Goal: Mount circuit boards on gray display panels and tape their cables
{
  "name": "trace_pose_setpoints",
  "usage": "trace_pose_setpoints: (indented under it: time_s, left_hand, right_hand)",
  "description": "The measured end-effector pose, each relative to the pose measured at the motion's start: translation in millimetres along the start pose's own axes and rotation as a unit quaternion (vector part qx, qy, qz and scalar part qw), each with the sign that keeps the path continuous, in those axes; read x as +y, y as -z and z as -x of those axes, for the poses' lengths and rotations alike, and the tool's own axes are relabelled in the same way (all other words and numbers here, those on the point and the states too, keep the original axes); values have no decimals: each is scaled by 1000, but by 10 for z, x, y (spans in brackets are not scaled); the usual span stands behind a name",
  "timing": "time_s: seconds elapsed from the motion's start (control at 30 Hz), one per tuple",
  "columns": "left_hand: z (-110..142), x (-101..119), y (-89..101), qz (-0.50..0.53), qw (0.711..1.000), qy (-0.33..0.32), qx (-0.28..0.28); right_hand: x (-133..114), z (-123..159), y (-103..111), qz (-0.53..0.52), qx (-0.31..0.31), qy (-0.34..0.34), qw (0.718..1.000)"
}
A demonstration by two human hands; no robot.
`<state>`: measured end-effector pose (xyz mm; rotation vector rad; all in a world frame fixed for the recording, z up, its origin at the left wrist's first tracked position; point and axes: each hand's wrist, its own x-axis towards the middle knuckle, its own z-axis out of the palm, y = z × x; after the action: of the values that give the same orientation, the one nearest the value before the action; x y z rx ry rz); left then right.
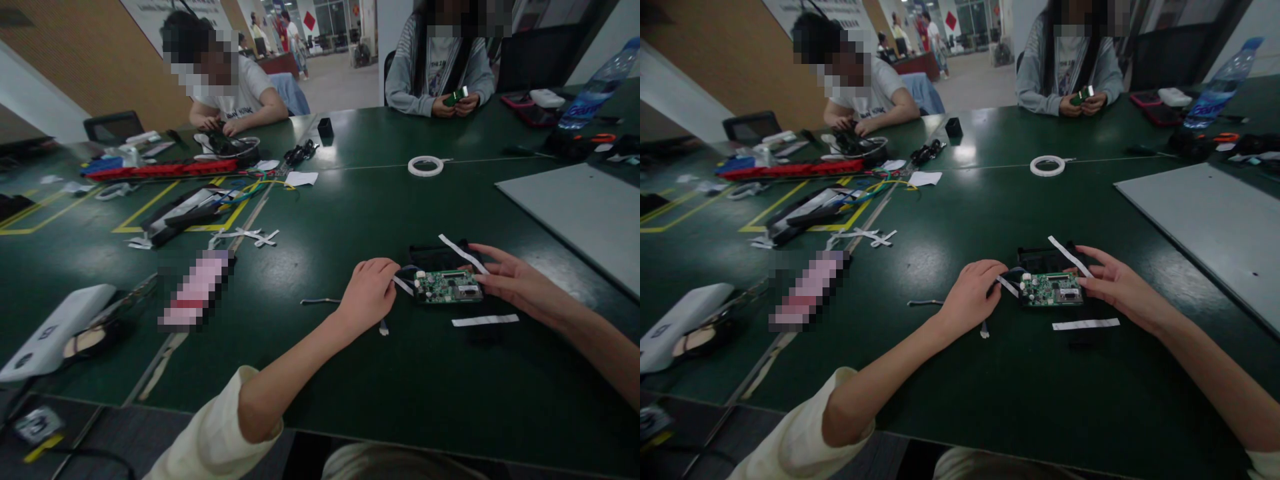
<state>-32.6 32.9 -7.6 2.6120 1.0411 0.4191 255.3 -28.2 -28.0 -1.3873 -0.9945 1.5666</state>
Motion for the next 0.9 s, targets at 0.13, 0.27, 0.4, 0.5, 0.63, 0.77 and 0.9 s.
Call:
trace_pose_setpoints:
  time_s: [0.13,0.27,0.4,0.5,0.63,0.77,0.9]
  left_hand:
    - [-14,5,33,-6,1000,-2,-4]
    - [-12,-1,52,-4,1000,3,-5]
    - [-8,-19,48,-10,1000,6,-8]
    - [-12,-26,52,-15,1000,5,-14]
    - [-18,-22,64,-20,1000,1,-16]
    - [-13,-19,58,-28,1000,-2,-13]
    - [-8,-23,38,-30,1000,-5,-5]
  right_hand:
    - [-3,31,-68,83,12,14,996]
    - [34,21,-92,151,21,55,987]
    - [77,-3,-71,211,42,85,973]
    - [88,-5,-60,283,71,110,950]
    - [60,-15,7,390,136,154,897]
    - [57,-85,383,525,242,225,784]
    - [211,-202,1076,622,350,222,664]
